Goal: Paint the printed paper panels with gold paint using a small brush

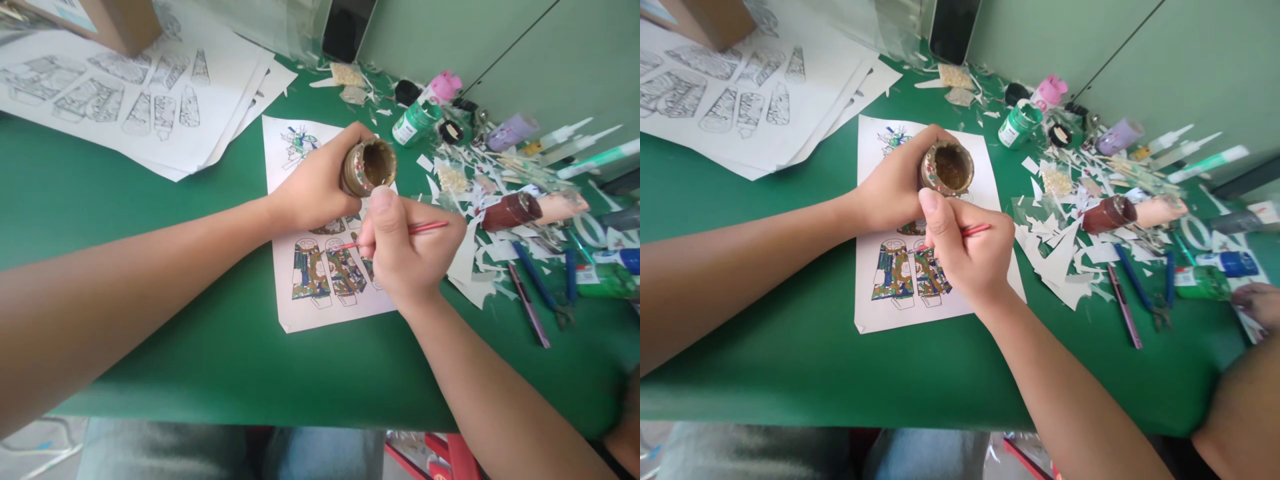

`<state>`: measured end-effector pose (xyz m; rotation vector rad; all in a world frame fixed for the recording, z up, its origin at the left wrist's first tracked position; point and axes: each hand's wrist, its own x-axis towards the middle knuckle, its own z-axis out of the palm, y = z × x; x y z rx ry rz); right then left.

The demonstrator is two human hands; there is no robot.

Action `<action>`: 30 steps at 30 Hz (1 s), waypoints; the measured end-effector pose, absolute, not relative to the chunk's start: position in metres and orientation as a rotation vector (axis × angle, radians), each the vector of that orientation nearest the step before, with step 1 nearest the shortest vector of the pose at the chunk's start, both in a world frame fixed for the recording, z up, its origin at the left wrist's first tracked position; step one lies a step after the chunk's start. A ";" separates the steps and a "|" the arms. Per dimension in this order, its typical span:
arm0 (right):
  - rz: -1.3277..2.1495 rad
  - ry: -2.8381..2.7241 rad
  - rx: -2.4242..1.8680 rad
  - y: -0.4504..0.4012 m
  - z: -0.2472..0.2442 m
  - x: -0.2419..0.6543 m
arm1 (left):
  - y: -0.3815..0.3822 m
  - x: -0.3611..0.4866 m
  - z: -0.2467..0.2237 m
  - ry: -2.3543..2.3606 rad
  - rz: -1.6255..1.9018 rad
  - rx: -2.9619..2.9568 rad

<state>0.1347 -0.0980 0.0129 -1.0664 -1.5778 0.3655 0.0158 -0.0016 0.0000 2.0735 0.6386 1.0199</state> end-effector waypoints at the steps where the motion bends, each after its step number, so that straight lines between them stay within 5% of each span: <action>1: 0.367 -1.585 -1.067 -0.098 0.013 0.135 | -0.001 0.016 0.000 0.635 1.024 2.073; 17: 0.348 -1.589 -1.094 -0.098 0.015 0.136 | -0.002 0.016 -0.001 0.638 1.043 2.075; 30: 0.075 -1.186 -0.727 -0.090 0.036 0.156 | -0.001 0.012 -0.005 0.594 1.016 2.090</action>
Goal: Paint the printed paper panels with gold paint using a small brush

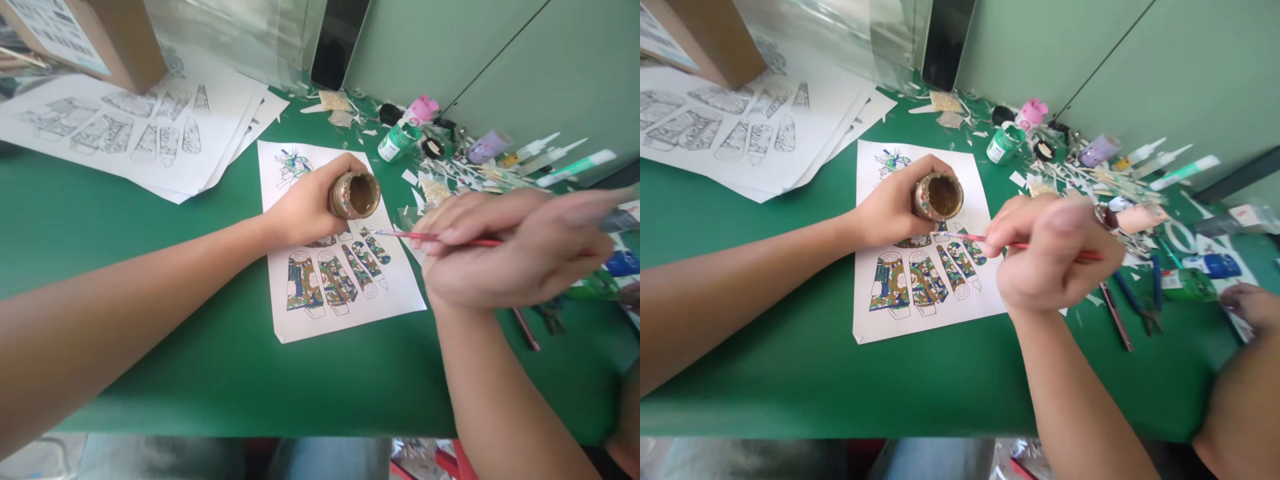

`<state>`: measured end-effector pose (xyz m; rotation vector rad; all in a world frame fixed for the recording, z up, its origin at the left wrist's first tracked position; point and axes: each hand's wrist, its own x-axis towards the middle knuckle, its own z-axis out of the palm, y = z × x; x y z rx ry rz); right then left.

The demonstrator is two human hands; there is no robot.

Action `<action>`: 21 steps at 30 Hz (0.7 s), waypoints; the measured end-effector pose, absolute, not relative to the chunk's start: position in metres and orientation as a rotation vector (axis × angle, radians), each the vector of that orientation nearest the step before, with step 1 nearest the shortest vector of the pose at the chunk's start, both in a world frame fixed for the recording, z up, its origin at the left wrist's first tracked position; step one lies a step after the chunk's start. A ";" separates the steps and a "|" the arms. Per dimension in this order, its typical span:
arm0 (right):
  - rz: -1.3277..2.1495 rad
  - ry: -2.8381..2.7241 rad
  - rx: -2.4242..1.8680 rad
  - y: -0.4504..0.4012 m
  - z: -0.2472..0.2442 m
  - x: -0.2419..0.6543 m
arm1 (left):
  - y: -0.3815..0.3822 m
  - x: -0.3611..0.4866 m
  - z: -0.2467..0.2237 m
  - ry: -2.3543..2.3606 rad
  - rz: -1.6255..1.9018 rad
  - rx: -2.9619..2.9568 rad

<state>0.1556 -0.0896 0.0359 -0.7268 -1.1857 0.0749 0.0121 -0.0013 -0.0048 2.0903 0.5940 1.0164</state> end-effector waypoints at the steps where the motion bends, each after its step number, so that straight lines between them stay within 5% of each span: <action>1: 0.030 -1.131 -0.750 -0.088 0.040 0.157 | -0.002 0.011 -0.004 0.566 1.005 2.094; 21: 0.051 -1.359 -0.988 -0.076 0.026 0.171 | -0.008 0.006 0.002 0.508 0.896 2.175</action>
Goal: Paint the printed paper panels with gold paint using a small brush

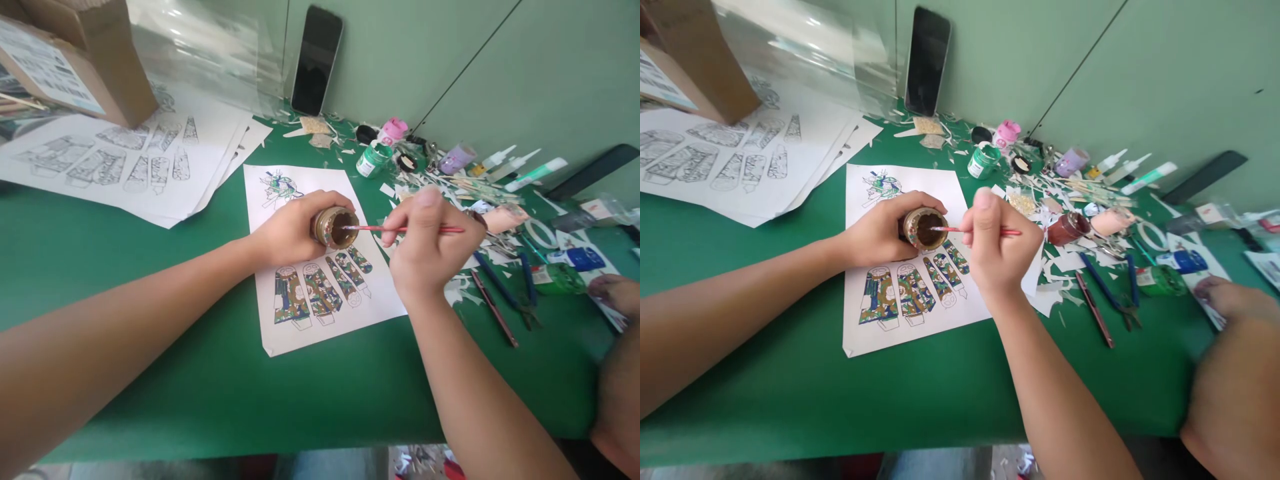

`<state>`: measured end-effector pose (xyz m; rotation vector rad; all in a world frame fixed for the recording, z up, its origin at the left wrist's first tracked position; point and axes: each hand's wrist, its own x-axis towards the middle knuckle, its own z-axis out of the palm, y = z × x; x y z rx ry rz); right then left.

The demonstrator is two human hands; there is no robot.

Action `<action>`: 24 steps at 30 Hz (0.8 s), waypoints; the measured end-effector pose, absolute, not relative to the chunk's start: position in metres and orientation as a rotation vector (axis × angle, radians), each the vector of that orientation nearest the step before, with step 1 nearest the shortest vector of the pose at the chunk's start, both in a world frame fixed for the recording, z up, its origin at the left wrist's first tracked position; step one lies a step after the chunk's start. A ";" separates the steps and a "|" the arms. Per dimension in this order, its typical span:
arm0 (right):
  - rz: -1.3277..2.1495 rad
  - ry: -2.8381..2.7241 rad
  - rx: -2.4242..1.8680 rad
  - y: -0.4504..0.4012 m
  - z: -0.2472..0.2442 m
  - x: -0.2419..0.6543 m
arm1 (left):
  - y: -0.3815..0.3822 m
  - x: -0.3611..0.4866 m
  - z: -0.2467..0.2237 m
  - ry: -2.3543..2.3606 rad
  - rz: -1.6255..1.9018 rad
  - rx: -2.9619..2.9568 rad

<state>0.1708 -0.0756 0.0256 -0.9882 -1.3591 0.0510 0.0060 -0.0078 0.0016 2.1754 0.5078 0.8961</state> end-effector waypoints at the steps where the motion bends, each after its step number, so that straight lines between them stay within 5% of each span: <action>1: 0.092 -1.284 -0.971 -0.075 0.026 0.171 | -0.008 0.006 0.002 0.513 0.893 2.162; 24: 0.254 -1.164 -0.688 -0.087 0.032 0.151 | -0.005 0.011 -0.003 0.584 0.948 2.081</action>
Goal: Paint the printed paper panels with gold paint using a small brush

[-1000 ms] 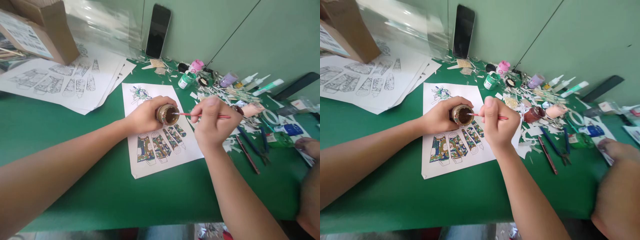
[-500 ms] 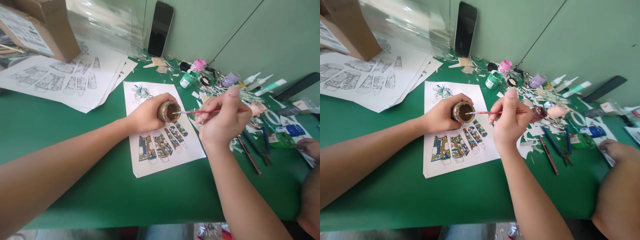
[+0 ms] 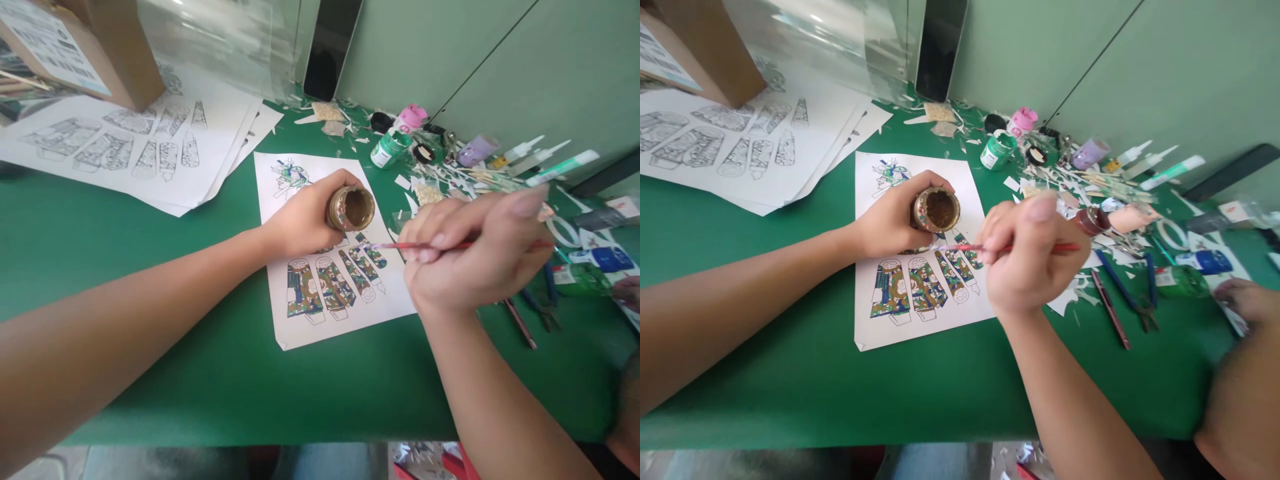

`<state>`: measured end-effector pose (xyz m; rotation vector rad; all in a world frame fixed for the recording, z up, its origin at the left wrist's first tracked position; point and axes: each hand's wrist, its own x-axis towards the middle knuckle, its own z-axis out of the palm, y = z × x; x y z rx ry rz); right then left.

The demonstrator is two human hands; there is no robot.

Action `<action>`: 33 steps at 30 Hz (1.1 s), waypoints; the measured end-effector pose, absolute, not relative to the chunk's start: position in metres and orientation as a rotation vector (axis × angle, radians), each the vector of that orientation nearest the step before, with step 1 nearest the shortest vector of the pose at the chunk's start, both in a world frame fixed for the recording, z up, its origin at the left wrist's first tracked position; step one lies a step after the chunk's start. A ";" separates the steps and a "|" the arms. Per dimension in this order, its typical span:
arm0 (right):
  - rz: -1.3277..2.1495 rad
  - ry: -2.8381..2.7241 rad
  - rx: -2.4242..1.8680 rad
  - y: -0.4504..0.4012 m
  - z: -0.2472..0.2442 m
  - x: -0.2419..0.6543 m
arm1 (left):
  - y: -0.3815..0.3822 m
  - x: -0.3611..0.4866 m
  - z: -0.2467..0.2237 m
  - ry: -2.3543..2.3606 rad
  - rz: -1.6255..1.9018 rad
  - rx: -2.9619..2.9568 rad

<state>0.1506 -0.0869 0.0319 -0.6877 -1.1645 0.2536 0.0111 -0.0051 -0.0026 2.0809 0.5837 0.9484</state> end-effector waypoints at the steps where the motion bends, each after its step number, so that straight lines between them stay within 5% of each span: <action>1: 0.293 -1.236 -0.710 -0.091 0.029 0.147 | -0.005 0.012 -0.002 0.586 0.967 2.064; 10: 0.386 -1.491 -1.134 -0.096 0.014 0.139 | -0.001 0.013 -0.005 0.646 1.041 2.078; 33: 0.445 -1.547 -1.056 -0.100 0.012 0.131 | -0.004 0.014 -0.001 0.709 0.982 2.082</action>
